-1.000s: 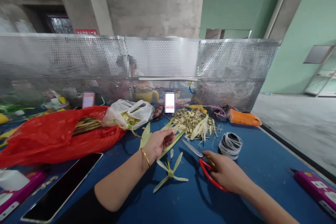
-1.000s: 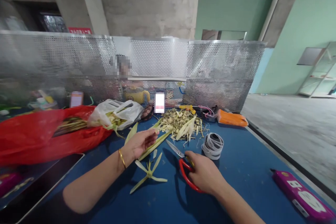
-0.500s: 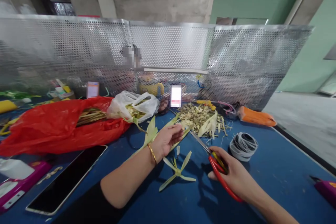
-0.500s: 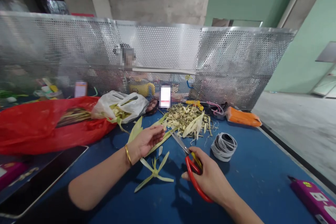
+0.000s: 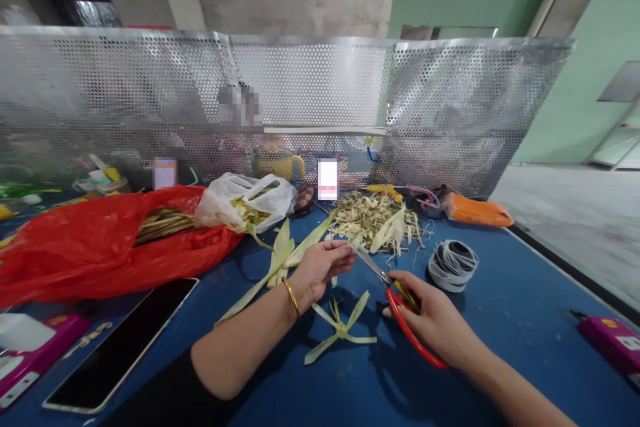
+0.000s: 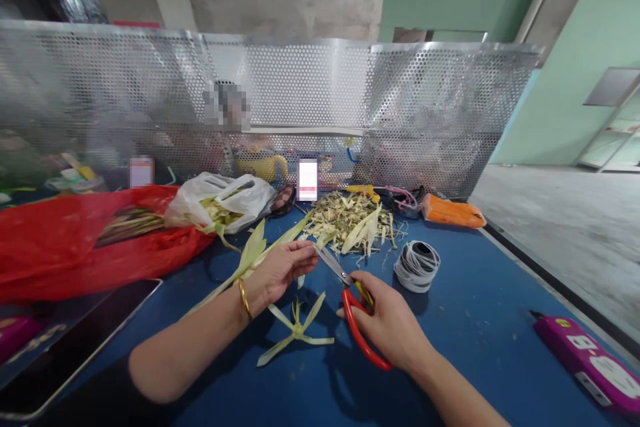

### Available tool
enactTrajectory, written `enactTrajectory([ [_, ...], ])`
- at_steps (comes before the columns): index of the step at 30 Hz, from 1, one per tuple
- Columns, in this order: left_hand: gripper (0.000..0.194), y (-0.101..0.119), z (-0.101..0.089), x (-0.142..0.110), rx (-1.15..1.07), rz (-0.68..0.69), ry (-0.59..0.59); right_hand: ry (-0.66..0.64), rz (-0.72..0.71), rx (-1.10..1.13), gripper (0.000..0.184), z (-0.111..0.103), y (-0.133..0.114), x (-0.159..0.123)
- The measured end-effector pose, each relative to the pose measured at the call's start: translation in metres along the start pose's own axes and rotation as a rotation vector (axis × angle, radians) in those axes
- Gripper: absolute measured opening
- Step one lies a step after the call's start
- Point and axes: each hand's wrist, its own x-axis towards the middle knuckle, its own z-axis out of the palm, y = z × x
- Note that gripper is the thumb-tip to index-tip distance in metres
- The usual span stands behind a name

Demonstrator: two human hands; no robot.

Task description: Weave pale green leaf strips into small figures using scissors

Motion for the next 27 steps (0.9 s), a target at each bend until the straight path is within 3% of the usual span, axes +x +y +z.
enactTrajectory([
  [9, 0.006, -0.0001, 0.0033, -0.0032, 0.058, 0.018, 0.013, 0.052, -0.058, -0.033, 0.048, 0.0017, 0.0070, -0.0001],
  [20, 0.008, -0.0016, 0.0025, -0.0004, 0.051, 0.002, 0.016, -0.016, -0.068, 0.011, 0.044, -0.0006, 0.0049, -0.0005],
  [27, 0.010, 0.0056, 0.0004, -0.0009, -0.011, 0.014, -0.002, 0.030, 0.042, 0.001, 0.054, -0.0022, 0.0020, -0.0018],
])
